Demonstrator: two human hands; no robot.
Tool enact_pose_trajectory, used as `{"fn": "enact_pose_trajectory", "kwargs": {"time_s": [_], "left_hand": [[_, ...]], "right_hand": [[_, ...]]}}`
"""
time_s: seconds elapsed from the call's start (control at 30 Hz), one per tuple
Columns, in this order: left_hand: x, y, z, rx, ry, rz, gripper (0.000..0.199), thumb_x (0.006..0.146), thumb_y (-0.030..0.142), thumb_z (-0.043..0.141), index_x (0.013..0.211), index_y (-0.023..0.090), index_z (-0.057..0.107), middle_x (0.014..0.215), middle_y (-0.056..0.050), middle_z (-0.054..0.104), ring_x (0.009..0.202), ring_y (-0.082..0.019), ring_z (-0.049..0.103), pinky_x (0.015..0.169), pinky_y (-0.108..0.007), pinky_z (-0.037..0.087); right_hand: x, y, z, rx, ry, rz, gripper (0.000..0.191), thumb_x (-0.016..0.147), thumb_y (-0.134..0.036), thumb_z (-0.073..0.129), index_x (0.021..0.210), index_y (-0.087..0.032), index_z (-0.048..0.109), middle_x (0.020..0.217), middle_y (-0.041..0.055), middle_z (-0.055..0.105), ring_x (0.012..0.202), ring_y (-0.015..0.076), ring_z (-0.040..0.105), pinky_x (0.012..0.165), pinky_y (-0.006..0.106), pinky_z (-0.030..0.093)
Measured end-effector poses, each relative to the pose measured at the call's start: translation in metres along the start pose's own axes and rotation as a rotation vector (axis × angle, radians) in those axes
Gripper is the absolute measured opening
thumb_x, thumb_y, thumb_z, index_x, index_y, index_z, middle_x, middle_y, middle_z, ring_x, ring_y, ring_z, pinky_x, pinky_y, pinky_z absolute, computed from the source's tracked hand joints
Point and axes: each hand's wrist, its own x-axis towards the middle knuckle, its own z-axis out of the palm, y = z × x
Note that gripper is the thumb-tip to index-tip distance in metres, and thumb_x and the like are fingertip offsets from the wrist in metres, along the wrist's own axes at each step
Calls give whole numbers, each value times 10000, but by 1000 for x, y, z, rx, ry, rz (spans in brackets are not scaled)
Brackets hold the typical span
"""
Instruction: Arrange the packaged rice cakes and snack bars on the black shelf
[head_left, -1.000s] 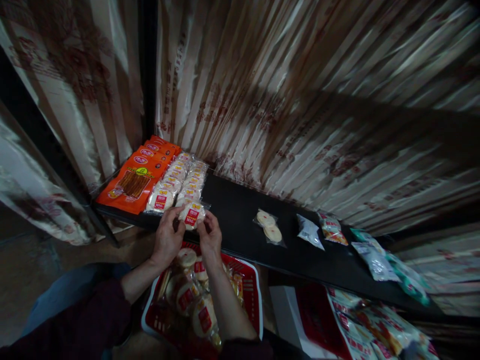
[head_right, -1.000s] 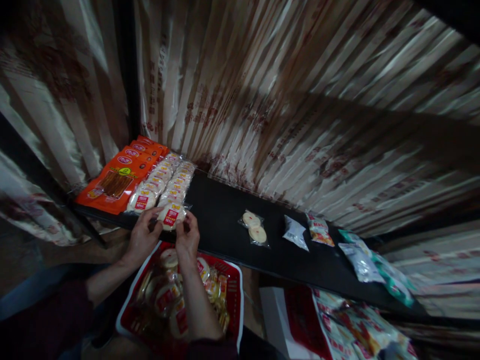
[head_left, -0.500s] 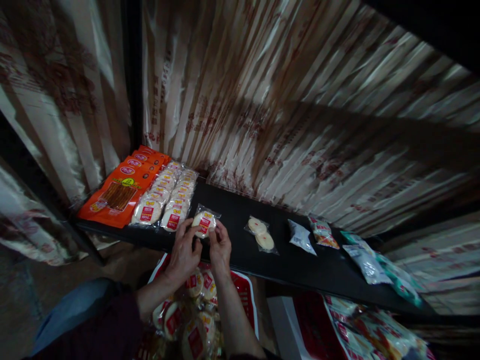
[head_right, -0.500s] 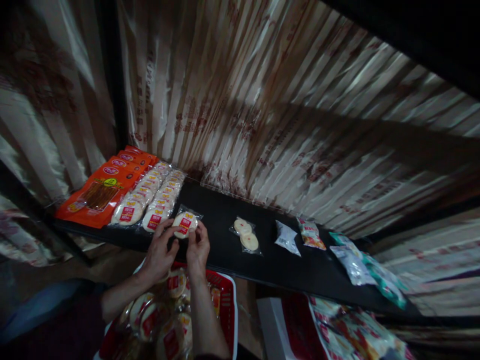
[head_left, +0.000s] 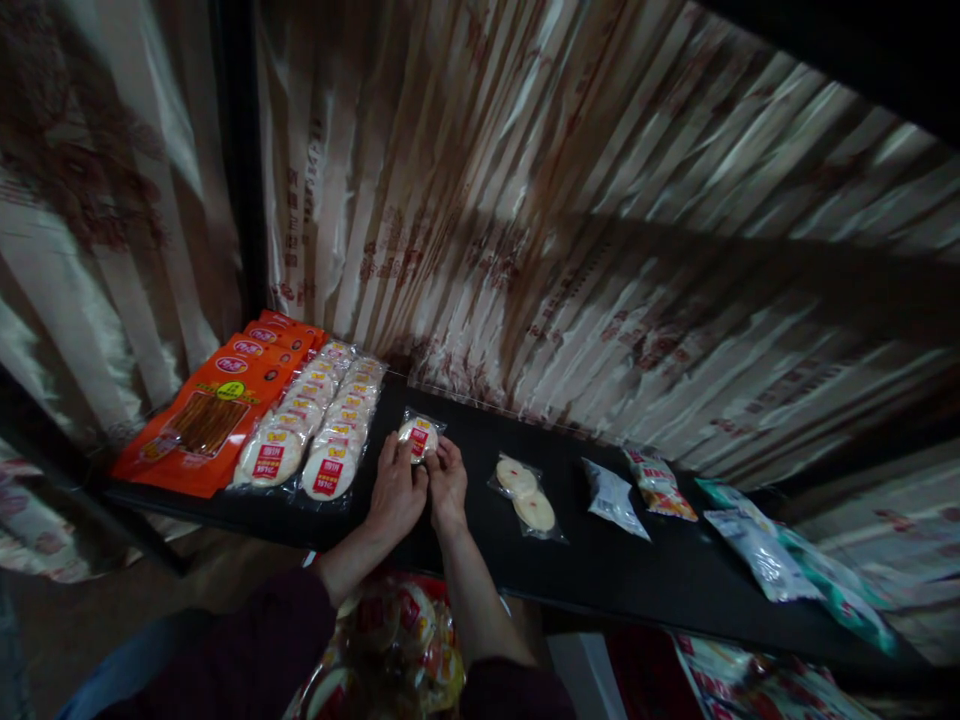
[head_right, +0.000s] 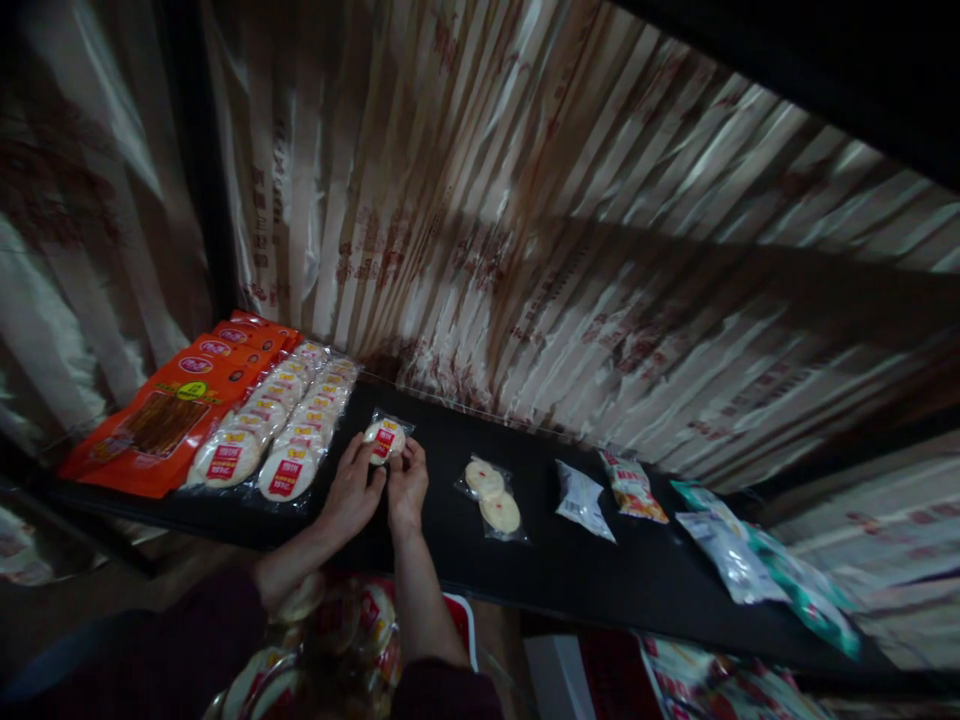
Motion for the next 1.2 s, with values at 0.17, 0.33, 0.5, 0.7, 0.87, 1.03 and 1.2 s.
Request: {"fn": "enact_pose_trajectory", "kwargs": {"time_s": [0.17, 0.33, 0.5, 0.7, 0.87, 1.03, 1.2], "left_hand": [[26, -2, 9, 100, 54, -40, 393, 814, 194, 455, 1169, 58, 555, 1402, -198, 418, 1357, -299, 316, 1131, -446, 265], [53, -5, 15, 152, 64, -85, 390, 828, 200, 431, 1171, 66, 560, 1407, -184, 432, 1356, -281, 328, 1133, -432, 260], [77, -6, 20, 194, 69, -100, 392, 842, 189, 405, 1169, 56, 575, 1414, -186, 433, 1360, -264, 328, 1133, -410, 269], [100, -8, 27, 278, 45, -41, 403, 848, 154, 345, 1136, 39, 603, 1270, -166, 587, 1292, -221, 432, 1157, -392, 214], [111, -14, 32, 312, 57, -34, 420, 860, 162, 315, 1139, 40, 604, 1235, -158, 614, 1253, -218, 473, 1146, -389, 228], [120, -23, 37, 329, 53, -45, 431, 864, 158, 294, 1144, 43, 600, 1245, -172, 603, 1227, -223, 500, 1126, -410, 260], [123, -25, 38, 358, 46, -31, 424, 866, 162, 298, 1142, 81, 611, 1258, -155, 599, 1244, -240, 482, 1104, -457, 290]], "right_hand": [[24, 10, 14, -40, -45, -40, 332, 685, -302, 620, 990, -181, 573, 907, 40, 697, 820, 173, 661, 794, 306, 509], [49, 18, 26, -177, -16, -89, 269, 714, -266, 569, 970, -187, 572, 892, 42, 684, 816, 176, 655, 794, 309, 507], [74, 23, 39, -327, 26, -153, 222, 725, -227, 552, 944, -189, 558, 881, 50, 688, 801, 174, 660, 777, 298, 511], [101, 25, 54, -444, -14, -174, 214, 739, -209, 533, 952, -189, 547, 921, 66, 697, 827, 174, 670, 766, 289, 516], [114, 26, 64, -500, -24, -173, 200, 732, -198, 540, 932, -196, 552, 922, 64, 701, 846, 177, 670, 781, 283, 510], [121, 22, 69, -583, -37, -166, 190, 737, -193, 533, 924, -189, 562, 926, 76, 697, 876, 187, 667, 776, 278, 508], [125, 18, 73, -669, -70, -164, 187, 748, -193, 520, 924, -189, 585, 941, 71, 695, 857, 182, 664, 770, 267, 497]]}}
